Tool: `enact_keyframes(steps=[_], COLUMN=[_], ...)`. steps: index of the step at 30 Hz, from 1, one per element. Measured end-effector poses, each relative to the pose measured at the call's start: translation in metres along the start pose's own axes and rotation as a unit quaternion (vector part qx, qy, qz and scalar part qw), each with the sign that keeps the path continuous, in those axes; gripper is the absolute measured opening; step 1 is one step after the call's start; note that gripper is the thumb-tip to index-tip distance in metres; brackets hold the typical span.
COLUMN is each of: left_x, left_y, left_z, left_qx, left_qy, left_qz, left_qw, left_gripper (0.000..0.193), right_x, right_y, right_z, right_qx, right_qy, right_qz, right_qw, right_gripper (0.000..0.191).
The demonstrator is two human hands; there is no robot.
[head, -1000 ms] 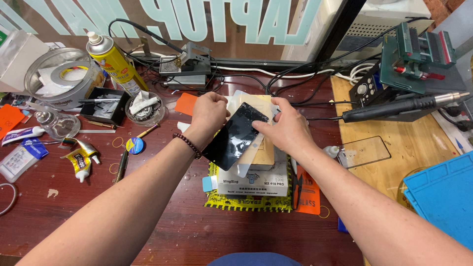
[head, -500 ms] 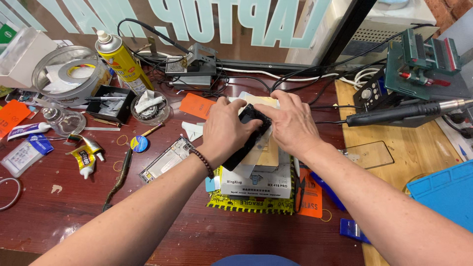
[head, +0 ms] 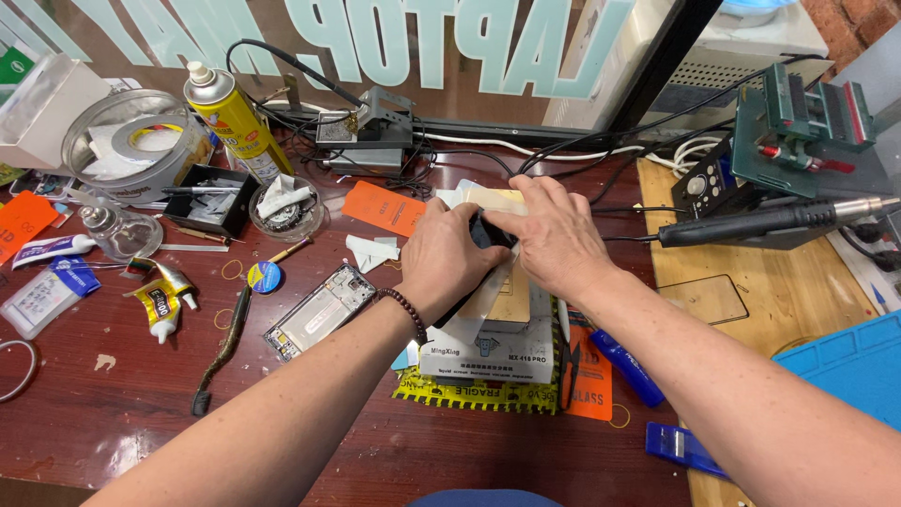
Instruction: The person pries the shattered glass screen off a smartphone resting on a box, working a thin pry tool around the edges of the cracked panel while holding the phone steady. They then peel the loosened glass away from the phone body and continue separating remaining pieces of the broken screen.
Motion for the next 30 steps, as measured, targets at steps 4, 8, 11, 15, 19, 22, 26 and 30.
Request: enact_keyframes(steps=[4, 8, 11, 15, 19, 22, 26, 30], left_x=[0.000, -0.002, -0.002, 0.000, -0.001, -0.001, 0.000, -0.001], left_y=[0.000, -0.001, 0.000, 0.000, 0.000, 0.000, 0.001, 0.000], left_z=[0.000, 0.001, 0.001, 0.002, 0.002, 0.002, 0.002, 0.003], left_qx=[-0.006, -0.002, -0.004, -0.008, -0.003, -0.002, -0.005, -0.006], left_qy=[0.005, -0.008, -0.007, -0.001, -0.009, -0.014, -0.010, -0.007], left_qz=[-0.002, 0.005, 0.002, 0.006, -0.006, 0.000, -0.002, 0.001], left_qw=[1.000, 1.000, 1.000, 1.000, 1.000, 1.000, 1.000, 1.000], left_gripper=[0.058, 0.059, 0.058, 0.058, 0.058, 0.059, 0.059, 0.061], right_x=[-0.004, -0.004, -0.001, -0.002, -0.003, -0.002, 0.001, 0.000], right_y=[-0.001, 0.005, 0.005, 0.000, -0.002, -0.002, 0.006, 0.004], right_z=[0.003, 0.007, 0.005, -0.005, -0.006, 0.000, 0.004, -0.005], right_qx=[-0.009, -0.031, -0.026, -0.024, -0.023, -0.012, -0.036, -0.039], right_qy=[-0.006, -0.015, -0.010, -0.018, -0.028, -0.025, -0.031, -0.028], right_qz=[-0.001, 0.005, -0.004, -0.011, 0.004, 0.011, -0.003, -0.023], right_qw=[1.000, 0.999, 1.000, 0.999, 0.999, 1.000, 0.999, 0.999], right_gripper=[0.050, 0.055, 0.053, 0.049, 0.046, 0.051, 0.057, 0.051])
Point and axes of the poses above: each hand's wrist, its own z-axis towards the middle knuckle, its own x-axis out of the palm, y = z × x, the point moved 9 cm from there along z, towards the middle knuckle, and after that the axes turned 10 degrees about z, right-handed, at the moved point
